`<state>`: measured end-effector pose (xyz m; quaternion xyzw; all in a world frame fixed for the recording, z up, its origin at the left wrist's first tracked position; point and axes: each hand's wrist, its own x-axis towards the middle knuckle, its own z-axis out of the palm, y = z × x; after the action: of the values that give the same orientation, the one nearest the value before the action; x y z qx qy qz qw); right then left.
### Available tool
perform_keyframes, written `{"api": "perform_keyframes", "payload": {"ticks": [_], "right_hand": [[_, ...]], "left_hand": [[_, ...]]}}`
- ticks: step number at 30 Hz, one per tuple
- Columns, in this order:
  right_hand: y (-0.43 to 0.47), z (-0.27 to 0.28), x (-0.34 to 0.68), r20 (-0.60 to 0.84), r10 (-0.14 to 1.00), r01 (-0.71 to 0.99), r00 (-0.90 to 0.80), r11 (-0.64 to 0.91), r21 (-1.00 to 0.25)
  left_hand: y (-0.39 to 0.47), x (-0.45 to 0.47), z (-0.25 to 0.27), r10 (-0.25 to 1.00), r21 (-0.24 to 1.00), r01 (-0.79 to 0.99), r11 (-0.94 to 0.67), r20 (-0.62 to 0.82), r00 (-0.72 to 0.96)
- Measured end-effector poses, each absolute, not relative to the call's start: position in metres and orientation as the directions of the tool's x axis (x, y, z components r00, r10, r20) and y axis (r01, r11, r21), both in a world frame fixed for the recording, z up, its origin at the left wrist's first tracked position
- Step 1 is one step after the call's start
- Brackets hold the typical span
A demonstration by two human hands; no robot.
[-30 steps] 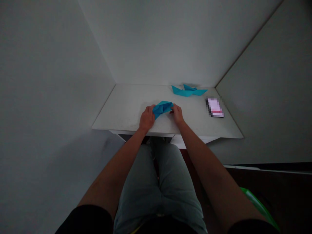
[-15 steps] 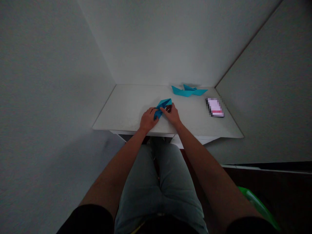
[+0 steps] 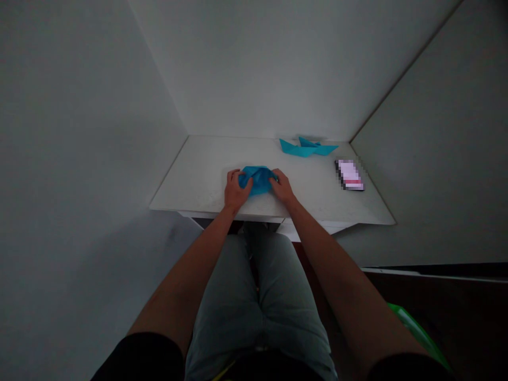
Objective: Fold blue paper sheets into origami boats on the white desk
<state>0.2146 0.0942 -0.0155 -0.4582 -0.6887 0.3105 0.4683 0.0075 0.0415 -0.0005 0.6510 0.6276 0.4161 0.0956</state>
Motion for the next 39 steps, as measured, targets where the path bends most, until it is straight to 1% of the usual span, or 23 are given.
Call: {"api": "perform_keyframes", "payload": {"ticks": [2, 4, 6, 9, 11, 13, 15, 18, 23, 26, 29, 33, 39], "right_hand": [[0.09, -0.013, 0.214, 0.298, 0.937, 0.342, -0.181, 0.344, -0.875], [0.086, -0.01, 0.214, 0.26, 0.937, 0.357, -0.234, 0.332, -0.873], [0.083, -0.007, 0.213, 0.292, 0.918, 0.358, -0.268, 0.376, -0.855], [0.08, -0.005, 0.213, 0.335, 0.91, 0.353, -0.245, 0.406, -0.843], [0.079, -0.006, 0.214, 0.299, 0.928, 0.362, -0.221, 0.363, -0.858], [0.078, -0.008, 0.215, 0.257, 0.939, 0.357, -0.23, 0.327, -0.875], [0.079, -0.009, 0.216, 0.254, 0.93, 0.337, -0.265, 0.336, -0.88], [0.081, -0.008, 0.215, 0.302, 0.9, 0.314, -0.314, 0.398, -0.862], [0.082, -0.004, 0.213, 0.34, 0.887, 0.327, -0.312, 0.436, -0.838], [0.079, -0.001, 0.213, 0.343, 0.876, 0.316, -0.34, 0.45, -0.836], [0.076, 0.001, 0.213, 0.333, 0.856, 0.316, -0.395, 0.467, -0.826], [0.074, 0.002, 0.212, 0.3, 0.849, 0.375, -0.435, 0.474, -0.797], [0.074, 0.001, 0.213, 0.318, 0.821, 0.411, -0.475, 0.526, -0.744]], "left_hand": [[0.042, 0.007, -0.001, 0.891, 0.654, 0.722, -0.223, 0.438, -0.121], [0.041, 0.007, 0.0, 0.882, 0.649, 0.713, -0.267, 0.462, -0.09], [0.04, 0.007, 0.001, 0.872, 0.628, 0.717, -0.303, 0.486, -0.058], [0.039, 0.008, 0.004, 0.871, 0.575, 0.748, -0.33, 0.491, 0.007], [0.037, 0.009, 0.006, 0.878, 0.533, 0.774, -0.342, 0.475, 0.06], [0.035, 0.012, 0.009, 0.882, 0.496, 0.79, -0.359, 0.456, 0.115], [0.034, 0.014, 0.011, 0.886, 0.48, 0.796, -0.367, 0.441, 0.142], [0.032, 0.015, 0.012, 0.895, 0.488, 0.808, -0.33, 0.433, 0.105], [0.031, 0.015, 0.012, 0.891, 0.476, 0.839, -0.265, 0.454, 0.024], [0.03, 0.015, 0.012, 0.88, 0.465, 0.849, -0.249, 0.475, -0.002], [0.03, 0.014, 0.011, 0.886, 0.478, 0.853, -0.21, 0.463, -0.041], [0.031, 0.013, 0.011, 0.894, 0.508, 0.84, -0.191, 0.444, -0.065], [0.033, 0.014, 0.012, 0.9, 0.507, 0.848, -0.154, 0.426, -0.091]]}}
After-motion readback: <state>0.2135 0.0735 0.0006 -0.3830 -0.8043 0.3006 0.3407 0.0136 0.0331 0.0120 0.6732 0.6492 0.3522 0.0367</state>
